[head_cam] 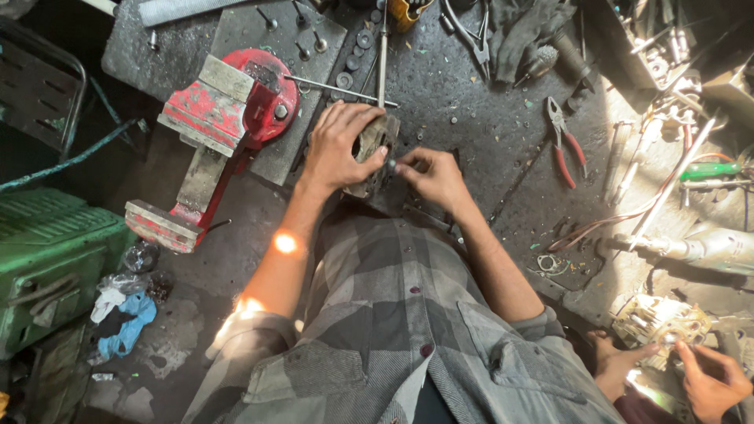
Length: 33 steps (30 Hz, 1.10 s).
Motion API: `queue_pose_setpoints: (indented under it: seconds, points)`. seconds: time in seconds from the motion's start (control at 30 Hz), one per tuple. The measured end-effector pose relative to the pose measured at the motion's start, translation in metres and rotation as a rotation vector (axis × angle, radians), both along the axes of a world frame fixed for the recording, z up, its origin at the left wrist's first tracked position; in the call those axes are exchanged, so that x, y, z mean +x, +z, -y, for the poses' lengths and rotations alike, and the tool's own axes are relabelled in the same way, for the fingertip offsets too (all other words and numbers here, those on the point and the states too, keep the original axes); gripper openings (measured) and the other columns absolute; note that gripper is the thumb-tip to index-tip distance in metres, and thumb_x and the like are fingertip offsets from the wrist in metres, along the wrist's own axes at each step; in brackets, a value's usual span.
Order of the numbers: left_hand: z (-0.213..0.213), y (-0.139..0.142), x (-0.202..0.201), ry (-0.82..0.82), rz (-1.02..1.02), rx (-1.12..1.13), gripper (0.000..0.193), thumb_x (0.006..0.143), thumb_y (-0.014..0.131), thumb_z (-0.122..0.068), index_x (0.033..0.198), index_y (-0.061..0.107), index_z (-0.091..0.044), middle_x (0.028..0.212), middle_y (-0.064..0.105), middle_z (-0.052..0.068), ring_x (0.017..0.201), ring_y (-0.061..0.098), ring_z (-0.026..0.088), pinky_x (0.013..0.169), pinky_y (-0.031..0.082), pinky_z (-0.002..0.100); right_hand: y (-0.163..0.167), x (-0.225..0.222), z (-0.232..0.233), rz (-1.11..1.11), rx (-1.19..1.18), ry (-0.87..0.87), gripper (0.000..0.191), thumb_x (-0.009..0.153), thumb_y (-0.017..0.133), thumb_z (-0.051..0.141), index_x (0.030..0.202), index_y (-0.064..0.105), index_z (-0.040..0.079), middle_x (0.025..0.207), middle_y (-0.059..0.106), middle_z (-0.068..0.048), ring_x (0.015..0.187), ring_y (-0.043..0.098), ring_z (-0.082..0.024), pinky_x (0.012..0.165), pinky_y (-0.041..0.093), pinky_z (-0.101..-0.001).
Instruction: The person wipes a small engine cylinder head with a rag, then holds it on their lap and works around its surfaces and openings with a green-handled tool, tapping and scraping inside the combustion chamber. They turn the part over and continue treating different areas while seated at a cluttered workbench.
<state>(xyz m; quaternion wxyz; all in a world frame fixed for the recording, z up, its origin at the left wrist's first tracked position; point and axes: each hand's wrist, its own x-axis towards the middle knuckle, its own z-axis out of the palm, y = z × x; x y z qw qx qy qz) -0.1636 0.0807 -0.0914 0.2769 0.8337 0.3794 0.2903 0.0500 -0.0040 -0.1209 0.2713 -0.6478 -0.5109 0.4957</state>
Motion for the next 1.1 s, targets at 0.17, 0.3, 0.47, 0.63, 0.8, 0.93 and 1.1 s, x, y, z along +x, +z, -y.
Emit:
queue_pose_setpoints:
  seconds: [0.17,0.3,0.47,0.63,0.8,0.93,1.1]
  points:
    - [-0.003,-0.001,-0.001,-0.007,0.002,0.022,0.056,0.083,0.077,-0.035,0.132,0.065,-0.011,0.129,0.066,0.011,0.123,0.059,0.035,0.116,0.041,0.050,0.011,0.001,-0.006,0.077,-0.038,0.074,0.021,0.088,0.079,0.024,0.099,0.077,0.007,0.071,0.072,-0.012,0.062,0.062,-0.017,0.059,0.051,-0.0348]
    - [-0.003,0.002,0.003,-0.009,-0.002,0.045,0.056,0.083,0.078,-0.035,0.132,0.065,-0.011,0.130,0.065,0.011,0.123,0.059,0.036,0.116,0.041,0.051,0.021,0.003,-0.008,0.289,0.151,0.071,0.021,0.085,0.078,0.025,0.096,0.077,0.008,0.078,0.073,-0.014,0.065,0.070,-0.024,0.065,0.055,-0.0382]
    - [-0.003,0.006,0.003,-0.004,0.006,0.035,0.056,0.083,0.078,-0.034,0.132,0.066,-0.010,0.128,0.065,0.011,0.121,0.059,0.035,0.113,0.042,0.049,0.025,0.006,-0.013,0.326,0.148,0.099,0.018,0.082,0.075,0.024,0.093,0.076,0.010,0.088,0.076,-0.011,0.071,0.072,-0.028,0.069,0.057,-0.0406]
    - [-0.004,0.006,0.002,-0.008,0.012,0.013,0.056,0.082,0.078,-0.033,0.131,0.065,-0.010,0.127,0.065,0.011,0.120,0.060,0.034,0.111,0.044,0.048,0.021,0.006,-0.015,0.271,0.101,0.169,0.021,0.085,0.077,0.028,0.094,0.076,0.009,0.084,0.076,-0.011,0.075,0.074,-0.027,0.071,0.058,-0.0405]
    - [-0.004,0.008,0.002,-0.006,0.013,-0.004,0.055,0.083,0.078,-0.034,0.131,0.066,-0.010,0.127,0.065,0.010,0.119,0.060,0.033,0.108,0.046,0.046,0.020,0.004,-0.017,0.262,-0.015,0.112,0.022,0.084,0.076,0.029,0.096,0.076,0.010,0.085,0.077,-0.009,0.074,0.075,-0.025,0.070,0.058,-0.0394]
    - [-0.004,0.008,0.003,-0.003,0.017,0.002,0.056,0.083,0.078,-0.034,0.132,0.065,-0.010,0.127,0.065,0.010,0.119,0.060,0.033,0.108,0.046,0.046,0.024,0.003,-0.019,0.321,-0.019,0.096,0.021,0.083,0.076,0.029,0.095,0.077,0.011,0.084,0.077,-0.008,0.074,0.075,-0.025,0.070,0.058,-0.0395]
    - [-0.003,0.007,0.002,0.002,0.010,0.006,0.056,0.083,0.078,-0.035,0.132,0.065,-0.010,0.127,0.065,0.010,0.119,0.060,0.032,0.108,0.046,0.046,0.027,0.004,-0.020,0.274,-0.055,0.173,0.020,0.083,0.076,0.028,0.095,0.076,0.011,0.084,0.077,-0.009,0.073,0.075,-0.024,0.070,0.058,-0.0399]
